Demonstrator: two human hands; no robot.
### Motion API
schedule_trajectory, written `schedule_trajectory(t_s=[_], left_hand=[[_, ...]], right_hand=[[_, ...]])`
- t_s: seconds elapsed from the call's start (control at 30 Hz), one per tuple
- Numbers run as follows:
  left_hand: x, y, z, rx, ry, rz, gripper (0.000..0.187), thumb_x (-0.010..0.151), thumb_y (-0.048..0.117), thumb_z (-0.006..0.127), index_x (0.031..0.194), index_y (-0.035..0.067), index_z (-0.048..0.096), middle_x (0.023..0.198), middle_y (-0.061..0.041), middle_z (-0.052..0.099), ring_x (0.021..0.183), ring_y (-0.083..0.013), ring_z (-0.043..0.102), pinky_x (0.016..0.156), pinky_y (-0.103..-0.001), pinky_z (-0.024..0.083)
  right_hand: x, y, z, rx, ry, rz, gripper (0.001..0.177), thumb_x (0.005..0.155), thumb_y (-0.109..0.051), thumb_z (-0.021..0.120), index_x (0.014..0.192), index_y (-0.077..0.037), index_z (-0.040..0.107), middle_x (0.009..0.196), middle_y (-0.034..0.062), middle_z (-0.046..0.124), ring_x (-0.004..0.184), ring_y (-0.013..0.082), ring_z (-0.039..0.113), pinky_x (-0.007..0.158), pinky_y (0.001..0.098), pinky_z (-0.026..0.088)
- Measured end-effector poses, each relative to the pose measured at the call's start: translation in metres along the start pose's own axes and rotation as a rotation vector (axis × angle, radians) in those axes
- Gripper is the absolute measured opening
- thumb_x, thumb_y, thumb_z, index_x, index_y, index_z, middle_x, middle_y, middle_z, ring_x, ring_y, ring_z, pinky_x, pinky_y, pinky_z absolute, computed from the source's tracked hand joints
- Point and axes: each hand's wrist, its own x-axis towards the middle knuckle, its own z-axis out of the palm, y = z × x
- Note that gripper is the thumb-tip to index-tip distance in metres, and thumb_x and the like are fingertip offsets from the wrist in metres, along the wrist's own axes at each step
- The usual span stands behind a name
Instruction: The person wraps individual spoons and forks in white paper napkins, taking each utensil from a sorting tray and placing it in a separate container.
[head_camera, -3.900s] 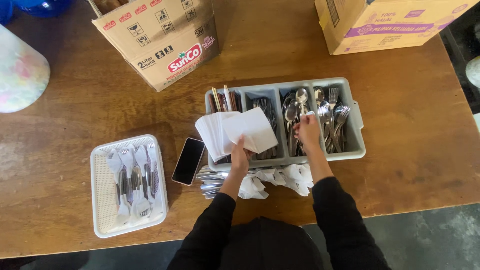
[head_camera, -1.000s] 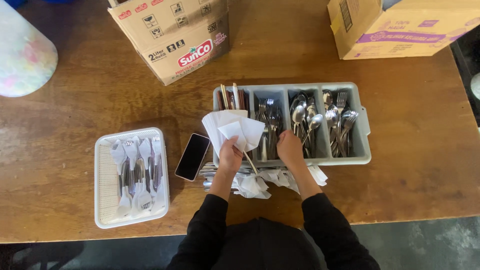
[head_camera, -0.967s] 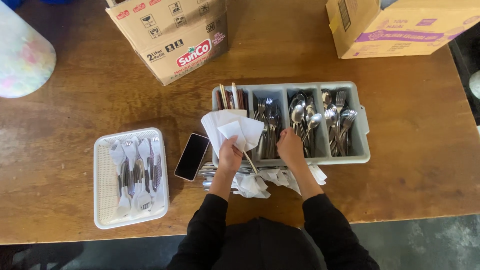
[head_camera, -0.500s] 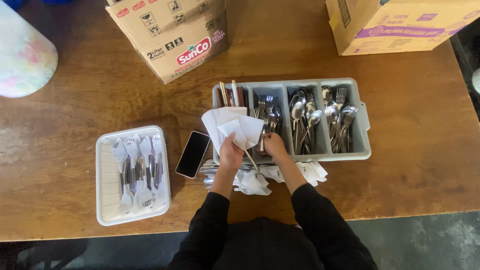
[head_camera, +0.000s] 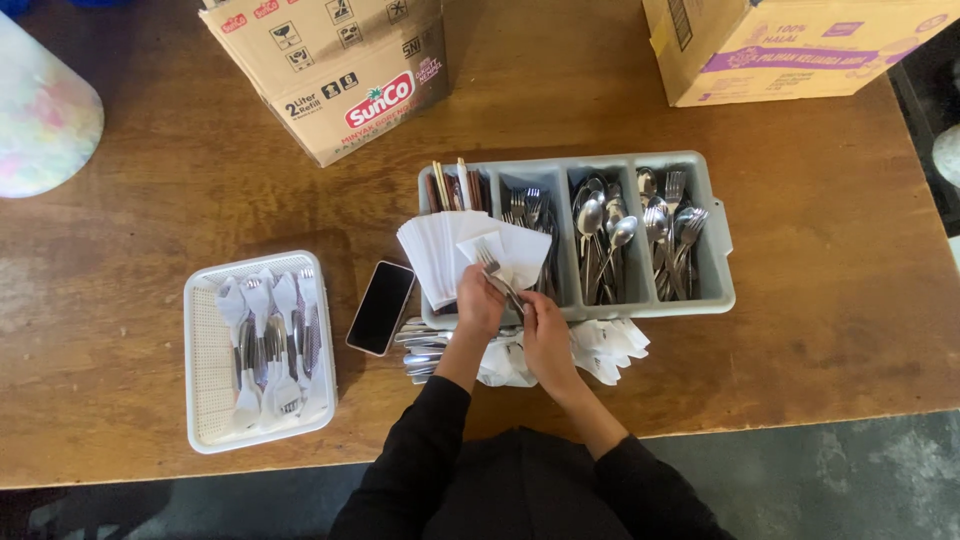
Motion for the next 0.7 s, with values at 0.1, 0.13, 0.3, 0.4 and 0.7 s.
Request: schedule_trajectory(t_s=[0.1,0.13,0.3,0.4,0.7], left_hand=[[-0.010,-0.003,0.007,0.223,-0.058,0.077,0.023,0.102,0.014,0.053,0.123,0.005,0.057,0.105,-0.004,0.066,0.096,-0.0181,0.067,0.084,-0.034,0.055],[-0.009,-0.005,0.008,0.260,-0.059,0.078,0.022,0.102,0.015,0.053,0.122,0.005,0.057,0.104,-0.004,0.066,0.093,-0.0184,0.066,0.080,-0.034,0.054],[-0.001,-0.015,0.000,0.318,-0.172,0.181,0.023,0.114,0.013,0.058,0.132,0.000,0.061,0.103,-0.005,0.063,0.083,-0.0148,0.053,0.068,-0.030,0.040],[-0.012,-0.012,0.015,0.194,-0.162,0.113,0.022,0.104,0.011,0.054,0.123,0.001,0.058,0.110,-0.005,0.068,0.102,-0.0167,0.065,0.090,-0.032,0.053],[-0.022,0.003,0.031,0.333,-0.214,0.055,0.028,0.102,0.008,0.054,0.129,0.000,0.060,0.116,-0.005,0.069,0.105,-0.0149,0.065,0.093,-0.030,0.052]], right_hand=[[-0.007,0.028,0.015,-0.017,0.012,-0.011,0.019,0.105,-0.012,0.052,0.116,0.000,0.061,0.106,0.0183,0.063,0.095,0.0306,0.061,0.085,0.0404,0.049],[-0.009,0.035,0.017,-0.019,-0.002,0.034,0.017,0.106,-0.012,0.052,0.115,0.000,0.061,0.107,0.0190,0.062,0.097,0.0311,0.061,0.087,0.0407,0.049],[-0.015,0.050,0.022,0.051,-0.107,0.188,0.027,0.108,-0.023,0.045,0.102,-0.001,0.059,0.080,0.0147,0.061,0.072,0.0316,0.062,0.071,0.0407,0.048],[-0.018,0.055,0.022,0.077,-0.161,0.215,0.037,0.113,-0.030,0.040,0.096,-0.003,0.058,0.067,0.0055,0.057,0.060,0.0253,0.058,0.062,0.0378,0.046],[-0.023,0.078,0.021,1.025,-0.365,0.504,0.028,0.114,-0.026,0.046,0.112,-0.002,0.060,0.077,0.0006,0.050,0.061,0.0102,0.045,0.057,0.0279,0.039]])
